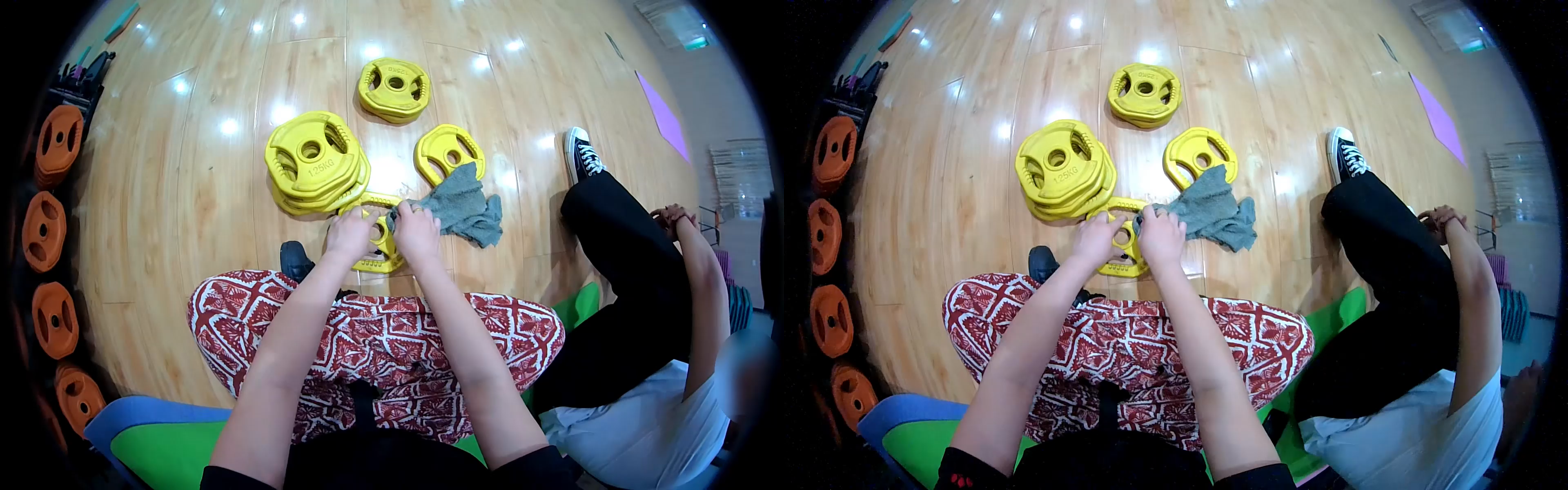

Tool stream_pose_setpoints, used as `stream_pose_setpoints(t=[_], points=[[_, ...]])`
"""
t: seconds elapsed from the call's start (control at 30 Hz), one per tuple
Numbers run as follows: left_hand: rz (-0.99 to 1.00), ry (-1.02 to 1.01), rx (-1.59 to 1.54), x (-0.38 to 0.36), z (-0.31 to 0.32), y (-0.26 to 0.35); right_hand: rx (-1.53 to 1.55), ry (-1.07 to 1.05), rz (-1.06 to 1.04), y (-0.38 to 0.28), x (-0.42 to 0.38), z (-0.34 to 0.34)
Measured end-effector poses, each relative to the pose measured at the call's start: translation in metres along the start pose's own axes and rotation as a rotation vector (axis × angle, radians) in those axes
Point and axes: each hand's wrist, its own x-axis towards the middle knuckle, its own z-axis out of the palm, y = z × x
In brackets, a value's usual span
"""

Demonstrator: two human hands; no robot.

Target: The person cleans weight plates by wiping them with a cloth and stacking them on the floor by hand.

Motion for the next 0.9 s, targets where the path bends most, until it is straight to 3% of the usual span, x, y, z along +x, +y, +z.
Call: stream_pose_setpoints(t=[0.1, 0.3, 0.37, 0.4, 0.47, 0.73, 0.9], points=[[-0.032, -0.027, 0.01, -0.002, -0.009, 0.005, -0.066, 0.026, -0.056, -0.003, -0.015, -0.005], [-0.037, -0.086, -0.025, 0.001, -0.004, 0.0, -0.085, -0.173, -0.022, -0.008, -0.045, -0.013], [-0.034, -0.081, -0.027, 0.001, -0.002, 0.003, -0.017, -0.191, 0.168, -0.007, -0.039, -0.004], [-0.036, -0.076, -0.024, 0.002, -0.003, 0.002, -0.014, -0.195, 0.166, -0.006, -0.033, -0.001], [-0.029, -0.07, -0.022, 0.001, 0.003, -0.002, 0.101, -0.065, 0.251, -0.001, -0.027, 0.006], [-0.028, -0.076, -0.019, 0.003, 0.001, 0.0, -0.014, -0.026, 0.162, -0.009, 0.003, 0.0], [-0.019, 0.037, -0.029, 0.0, 0.009, -0.001, -0.057, 0.024, 0.084, -0.004, 0.016, 0.014]])
